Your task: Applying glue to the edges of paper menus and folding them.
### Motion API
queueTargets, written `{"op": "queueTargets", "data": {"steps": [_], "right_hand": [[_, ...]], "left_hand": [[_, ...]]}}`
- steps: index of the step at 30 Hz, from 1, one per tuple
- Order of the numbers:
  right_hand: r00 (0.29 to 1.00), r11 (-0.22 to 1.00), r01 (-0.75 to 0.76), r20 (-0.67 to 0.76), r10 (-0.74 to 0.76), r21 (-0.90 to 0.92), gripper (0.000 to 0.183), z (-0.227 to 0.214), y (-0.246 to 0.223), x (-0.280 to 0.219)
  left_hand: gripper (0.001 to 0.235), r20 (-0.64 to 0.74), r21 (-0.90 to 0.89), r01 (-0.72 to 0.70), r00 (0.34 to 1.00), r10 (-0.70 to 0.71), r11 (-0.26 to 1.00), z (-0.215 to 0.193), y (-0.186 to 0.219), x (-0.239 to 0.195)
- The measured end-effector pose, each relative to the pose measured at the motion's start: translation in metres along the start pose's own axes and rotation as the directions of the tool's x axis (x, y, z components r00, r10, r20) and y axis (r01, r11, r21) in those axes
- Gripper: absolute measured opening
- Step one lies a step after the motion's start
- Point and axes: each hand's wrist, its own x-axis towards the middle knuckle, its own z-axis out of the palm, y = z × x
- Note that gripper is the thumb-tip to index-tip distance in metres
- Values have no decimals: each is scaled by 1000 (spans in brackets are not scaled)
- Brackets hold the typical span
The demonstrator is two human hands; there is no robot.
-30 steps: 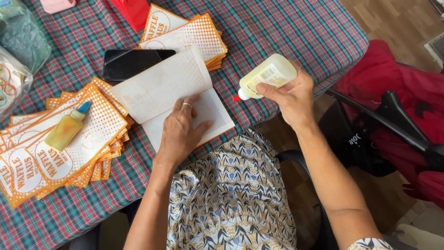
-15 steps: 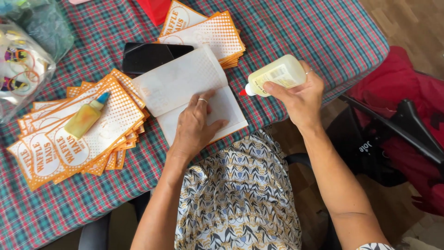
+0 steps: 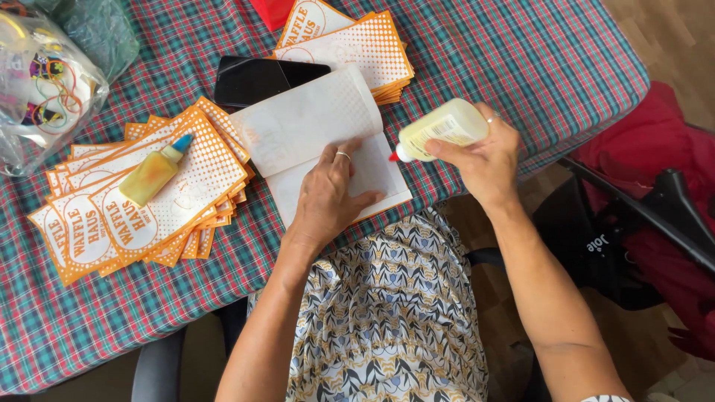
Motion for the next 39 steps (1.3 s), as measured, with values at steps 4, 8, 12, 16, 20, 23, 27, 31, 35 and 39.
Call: {"op": "queueTargets", "data": {"steps": [4,8,12,16,20,23,27,31,35,39], "right_hand": [[999,998,-49,-9,50,27,50,0,-3,-3],[999,999,4,-48,-2,37,46,18,-9,10],[998,999,18,-64,-15,41,44,25,-14,16],[999,1000,-25,-26,25,1,46,7,-16,4],[998,998,-59,21,58,14,48,-11,-11,-12],[996,996,-84,39,82,30,49,-23,-3,-21],[991,982,-130,32,127,139,52,-40,15,-29],[992,982,-127,-6,129,141,50,-40,2,-37],[991,984,-132,-14,135,117,49,-28,-3,-43],[985,979,-171,12,170,111,48,-7,-19,-54]], "left_hand": [[94,-1,14,10,1000,-10,1000,-2,1,0],[97,12,21,13,1000,-13,1000,-6,7,0],[98,18,15,26,1000,-26,1000,-4,6,0],[98,10,2,31,999,-31,1000,-7,9,0],[96,-2,4,43,999,-43,999,-6,11,0],[95,1,12,56,998,-56,998,-6,12,1],[98,4,12,63,998,-63,998,-5,11,2],[95,38,31,59,997,-60,998,-10,12,2],[80,126,31,21,992,-25,999,-8,-5,11],[44,265,-110,46,964,-16,993,-19,-14,18]]}}
